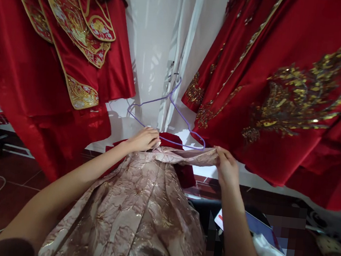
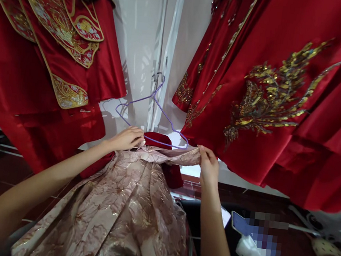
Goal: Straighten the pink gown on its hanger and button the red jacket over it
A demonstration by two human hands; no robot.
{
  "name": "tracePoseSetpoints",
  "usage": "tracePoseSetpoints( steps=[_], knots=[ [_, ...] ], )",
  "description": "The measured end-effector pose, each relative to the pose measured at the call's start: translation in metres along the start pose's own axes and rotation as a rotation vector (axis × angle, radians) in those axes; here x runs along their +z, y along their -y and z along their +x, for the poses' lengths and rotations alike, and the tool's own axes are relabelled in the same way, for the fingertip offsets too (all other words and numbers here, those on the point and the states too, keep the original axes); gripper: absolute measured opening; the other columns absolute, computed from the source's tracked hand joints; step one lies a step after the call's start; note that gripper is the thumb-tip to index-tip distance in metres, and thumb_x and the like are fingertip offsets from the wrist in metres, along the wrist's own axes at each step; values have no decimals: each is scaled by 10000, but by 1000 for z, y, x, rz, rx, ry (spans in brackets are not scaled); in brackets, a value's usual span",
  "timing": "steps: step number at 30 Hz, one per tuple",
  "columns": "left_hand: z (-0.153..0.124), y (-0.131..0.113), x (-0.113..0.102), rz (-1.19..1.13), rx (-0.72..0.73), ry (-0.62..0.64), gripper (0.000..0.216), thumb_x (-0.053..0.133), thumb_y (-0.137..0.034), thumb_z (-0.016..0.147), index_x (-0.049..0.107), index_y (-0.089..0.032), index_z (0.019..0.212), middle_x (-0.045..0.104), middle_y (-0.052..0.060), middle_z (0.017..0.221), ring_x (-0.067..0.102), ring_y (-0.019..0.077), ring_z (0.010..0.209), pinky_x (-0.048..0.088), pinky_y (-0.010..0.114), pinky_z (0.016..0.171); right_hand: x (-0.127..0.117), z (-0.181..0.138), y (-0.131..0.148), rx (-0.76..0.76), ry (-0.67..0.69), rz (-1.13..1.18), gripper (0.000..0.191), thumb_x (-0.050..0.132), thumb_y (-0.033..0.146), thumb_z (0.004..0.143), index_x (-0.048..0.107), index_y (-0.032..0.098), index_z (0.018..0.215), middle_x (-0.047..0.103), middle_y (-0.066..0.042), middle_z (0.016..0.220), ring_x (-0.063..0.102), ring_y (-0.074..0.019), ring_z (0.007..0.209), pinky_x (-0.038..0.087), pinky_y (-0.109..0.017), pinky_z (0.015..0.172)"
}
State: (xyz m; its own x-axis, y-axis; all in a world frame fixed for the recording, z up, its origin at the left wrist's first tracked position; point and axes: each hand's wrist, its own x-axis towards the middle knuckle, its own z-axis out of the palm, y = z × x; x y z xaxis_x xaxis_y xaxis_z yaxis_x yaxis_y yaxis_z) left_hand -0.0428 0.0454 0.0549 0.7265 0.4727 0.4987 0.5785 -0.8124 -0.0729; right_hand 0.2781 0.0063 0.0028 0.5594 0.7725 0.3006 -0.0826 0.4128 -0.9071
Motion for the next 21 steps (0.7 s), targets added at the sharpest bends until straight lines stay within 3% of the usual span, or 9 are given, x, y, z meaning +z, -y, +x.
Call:
tracePoseSetpoints(
  steps=[5, 10, 17, 21],
  knots=[
    [-11, 1, -20, 133, -3, 65, 284, 349, -255, 930, 598, -149, 843, 621, 62, 888, 552, 178, 860, 370, 329, 818, 5, -1, 0, -47, -24, 7, 268, 711, 418, 649, 669, 207, 808, 683, -33, 852, 629, -174, 745, 497, -313, 665],
    [-5, -3, -23, 138, -3, 139, 270, 386, -239, 910, 625, -143, 828, 635, 76, 906, 576, 188, 873, 378, 344, 813, 23, 13, 12, -143, 22, -134, 272, 667, 450, 693, 673, 219, 837, 673, -24, 809, 613, -176, 692, 488, -311, 609],
    [31, -28, 1, -102, 7, 62, 262, 400, -217, 902, 629, -137, 803, 636, 73, 847, 580, 159, 790, 426, 288, 754, 80, 50, 40, -577, 107, -581, 213, 607, 411, 757, 668, 210, 784, 664, -49, 801, 596, -213, 800, 460, -373, 781],
    [46, -46, 19, -172, -64, -21, 286, 382, -216, 914, 628, -133, 797, 633, 81, 846, 582, 167, 794, 434, 287, 741, 98, 50, 43, -682, 68, -654, 224, 520, 412, 826, 621, 213, 845, 651, -48, 831, 583, -209, 793, 440, -346, 765]
  ],
)
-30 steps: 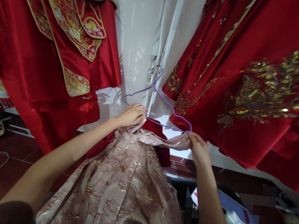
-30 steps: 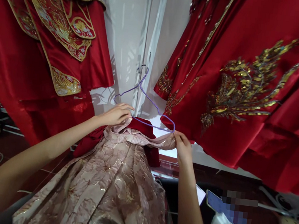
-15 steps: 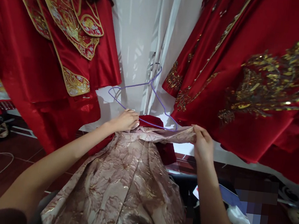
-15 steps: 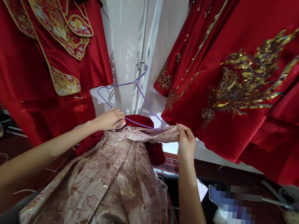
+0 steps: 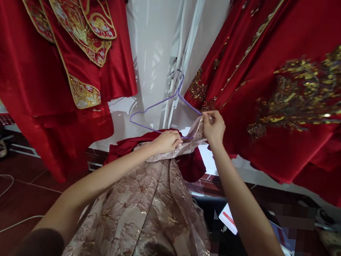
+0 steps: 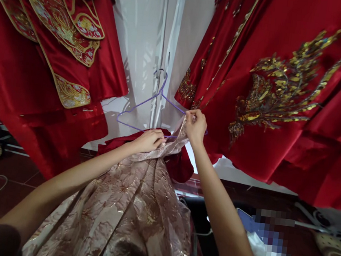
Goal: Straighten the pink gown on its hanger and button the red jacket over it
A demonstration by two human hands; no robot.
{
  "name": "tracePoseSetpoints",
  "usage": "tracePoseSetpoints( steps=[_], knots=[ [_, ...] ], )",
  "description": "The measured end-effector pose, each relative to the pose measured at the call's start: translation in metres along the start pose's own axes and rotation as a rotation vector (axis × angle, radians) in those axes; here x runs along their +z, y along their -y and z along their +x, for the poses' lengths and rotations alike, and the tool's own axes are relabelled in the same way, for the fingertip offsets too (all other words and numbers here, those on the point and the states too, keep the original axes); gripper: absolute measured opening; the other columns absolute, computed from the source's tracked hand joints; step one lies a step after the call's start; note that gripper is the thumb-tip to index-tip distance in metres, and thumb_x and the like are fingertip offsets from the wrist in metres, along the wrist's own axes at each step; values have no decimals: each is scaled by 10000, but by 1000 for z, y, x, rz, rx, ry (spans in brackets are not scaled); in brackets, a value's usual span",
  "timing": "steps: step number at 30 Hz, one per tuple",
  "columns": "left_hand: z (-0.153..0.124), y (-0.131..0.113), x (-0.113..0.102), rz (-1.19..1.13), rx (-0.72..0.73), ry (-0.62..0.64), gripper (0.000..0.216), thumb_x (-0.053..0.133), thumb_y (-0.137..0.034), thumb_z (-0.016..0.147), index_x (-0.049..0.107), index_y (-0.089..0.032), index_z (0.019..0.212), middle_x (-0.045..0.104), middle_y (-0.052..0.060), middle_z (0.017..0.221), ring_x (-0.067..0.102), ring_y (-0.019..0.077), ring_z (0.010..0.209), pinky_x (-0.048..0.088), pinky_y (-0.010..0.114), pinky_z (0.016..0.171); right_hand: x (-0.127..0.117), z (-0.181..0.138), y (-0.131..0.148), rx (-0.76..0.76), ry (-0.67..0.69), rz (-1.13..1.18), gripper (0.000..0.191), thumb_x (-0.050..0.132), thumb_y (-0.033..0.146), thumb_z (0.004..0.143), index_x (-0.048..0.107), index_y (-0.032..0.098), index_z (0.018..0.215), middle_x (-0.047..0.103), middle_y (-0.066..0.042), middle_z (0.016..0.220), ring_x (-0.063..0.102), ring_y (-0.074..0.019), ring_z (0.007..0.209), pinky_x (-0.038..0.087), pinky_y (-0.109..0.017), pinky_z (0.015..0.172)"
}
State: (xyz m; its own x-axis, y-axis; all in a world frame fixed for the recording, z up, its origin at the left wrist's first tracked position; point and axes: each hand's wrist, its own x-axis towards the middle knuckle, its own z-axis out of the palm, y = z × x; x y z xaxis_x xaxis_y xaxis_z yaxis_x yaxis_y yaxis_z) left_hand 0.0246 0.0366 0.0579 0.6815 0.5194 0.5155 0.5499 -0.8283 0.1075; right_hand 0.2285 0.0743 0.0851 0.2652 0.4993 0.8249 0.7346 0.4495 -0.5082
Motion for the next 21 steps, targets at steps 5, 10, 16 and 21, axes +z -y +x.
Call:
tracePoseSetpoints(
  steps=[5, 10, 16, 21],
  knots=[
    [-1, -4, 4, -69, -19, -68, 302, 375, -238, 928, 620, -138, 783, 630, 88, 854, 585, 174, 821, 442, 306, 788, 3, -4, 4, -16, 49, 17, 248, 449, 448, 875, 564, 230, 886, 599, -3, 746, 562, -183, 706, 405, -374, 825],
    [-23, 34, -18, -187, -143, -294, 251, 402, -294, 922, 619, -169, 899, 643, 74, 986, 585, 165, 942, 441, 290, 859, -5, 2, 3, -6, 76, 105, 283, 509, 508, 837, 569, 233, 810, 552, 18, 673, 511, -152, 621, 411, -356, 814],
    [-75, 122, -40, -55, -876, -638, 302, 426, -334, 882, 660, -155, 946, 696, 86, 889, 630, 208, 806, 449, 291, 737, -4, 11, -7, 13, 109, 185, 297, 596, 516, 771, 581, 219, 779, 555, 17, 652, 498, -144, 609, 430, -309, 719],
    [-100, 154, -31, -54, -1001, -585, 332, 451, -364, 853, 688, -148, 941, 705, 107, 854, 635, 236, 788, 444, 303, 715, -3, 13, -10, 18, 122, 204, 302, 599, 519, 763, 591, 218, 787, 584, 7, 679, 530, -156, 655, 435, -309, 715]
  ],
)
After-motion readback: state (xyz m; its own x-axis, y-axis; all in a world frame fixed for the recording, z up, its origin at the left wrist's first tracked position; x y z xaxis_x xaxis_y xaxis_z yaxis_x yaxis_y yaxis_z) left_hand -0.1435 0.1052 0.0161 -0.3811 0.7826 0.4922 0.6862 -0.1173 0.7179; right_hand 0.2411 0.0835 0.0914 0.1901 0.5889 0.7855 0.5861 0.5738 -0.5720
